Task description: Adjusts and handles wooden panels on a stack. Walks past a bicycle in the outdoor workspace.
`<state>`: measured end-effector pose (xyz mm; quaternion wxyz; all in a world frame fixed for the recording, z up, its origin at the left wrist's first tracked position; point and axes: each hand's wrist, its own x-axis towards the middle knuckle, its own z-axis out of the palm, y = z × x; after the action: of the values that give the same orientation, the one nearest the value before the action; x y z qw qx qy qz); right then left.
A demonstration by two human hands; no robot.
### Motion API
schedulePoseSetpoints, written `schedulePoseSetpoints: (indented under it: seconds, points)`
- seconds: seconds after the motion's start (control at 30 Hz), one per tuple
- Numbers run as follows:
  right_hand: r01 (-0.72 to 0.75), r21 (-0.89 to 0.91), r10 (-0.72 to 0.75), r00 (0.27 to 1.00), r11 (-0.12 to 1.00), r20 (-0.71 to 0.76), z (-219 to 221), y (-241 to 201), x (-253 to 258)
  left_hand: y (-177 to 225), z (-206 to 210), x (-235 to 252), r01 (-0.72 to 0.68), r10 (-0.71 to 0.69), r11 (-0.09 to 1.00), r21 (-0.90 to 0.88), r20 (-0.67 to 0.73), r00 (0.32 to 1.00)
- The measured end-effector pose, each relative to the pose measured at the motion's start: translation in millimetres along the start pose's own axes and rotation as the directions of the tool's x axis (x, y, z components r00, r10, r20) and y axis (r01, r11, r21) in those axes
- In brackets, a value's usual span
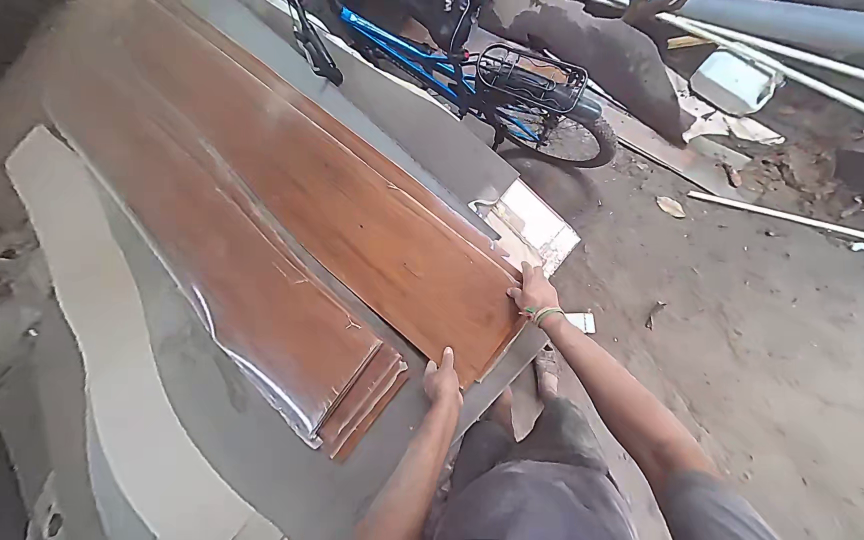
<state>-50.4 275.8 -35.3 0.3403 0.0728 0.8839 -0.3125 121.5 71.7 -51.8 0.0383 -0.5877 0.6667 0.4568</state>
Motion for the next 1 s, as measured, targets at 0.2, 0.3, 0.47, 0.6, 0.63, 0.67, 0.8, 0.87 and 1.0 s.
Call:
schedulePoseSetpoints:
  seconds: [0.2,0.3,0.47,0.6,0.63,0.67,0.8,0.87,1.0]
  points:
    - [0.002,-0.039,0.000,0.999,0.999,0.041,14,10,18,8,5,4,0.085,-0.084,0.996,0.019,-0.018,0.996]
    - [0.006,-0.022,-0.006,1.000,1.000,0.018,5,5,8,12,3,-1,0.113,-0.113,0.993,-0.022,-0.002,0.994]
    - [0.009,-0.017,-0.009,1.000,1.000,0.015,-27,-9,-18,29,-6,-24,0.134,-0.128,0.983,-0.127,0.053,0.990]
    - [0.037,-0.080,-0.030,0.996,0.996,0.086,-61,-26,-37,41,-22,-45,0.085,-0.081,0.990,-0.112,0.042,0.996]
    - [0.042,-0.101,-0.033,0.995,0.994,0.090,-66,-28,-39,41,-25,-46,0.068,-0.064,0.993,-0.101,0.041,0.997]
    - [0.045,-0.114,-0.035,0.996,0.992,0.086,-68,-28,-38,41,-26,-47,0.051,-0.047,0.994,-0.092,0.038,0.998]
    - [0.082,-0.013,-0.082,0.996,0.997,0.042,-50,-7,-19,31,-17,-48,-0.049,0.048,0.998,-0.044,-0.039,0.998]
    - [0.121,0.080,-0.122,0.993,0.989,0.004,-39,2,-14,21,-11,-42,-0.102,0.104,0.995,0.021,-0.075,0.992]
    - [0.170,0.077,-0.170,0.985,0.982,-0.011,-30,11,-11,19,-13,-43,-0.128,0.134,0.988,0.082,-0.080,0.988]
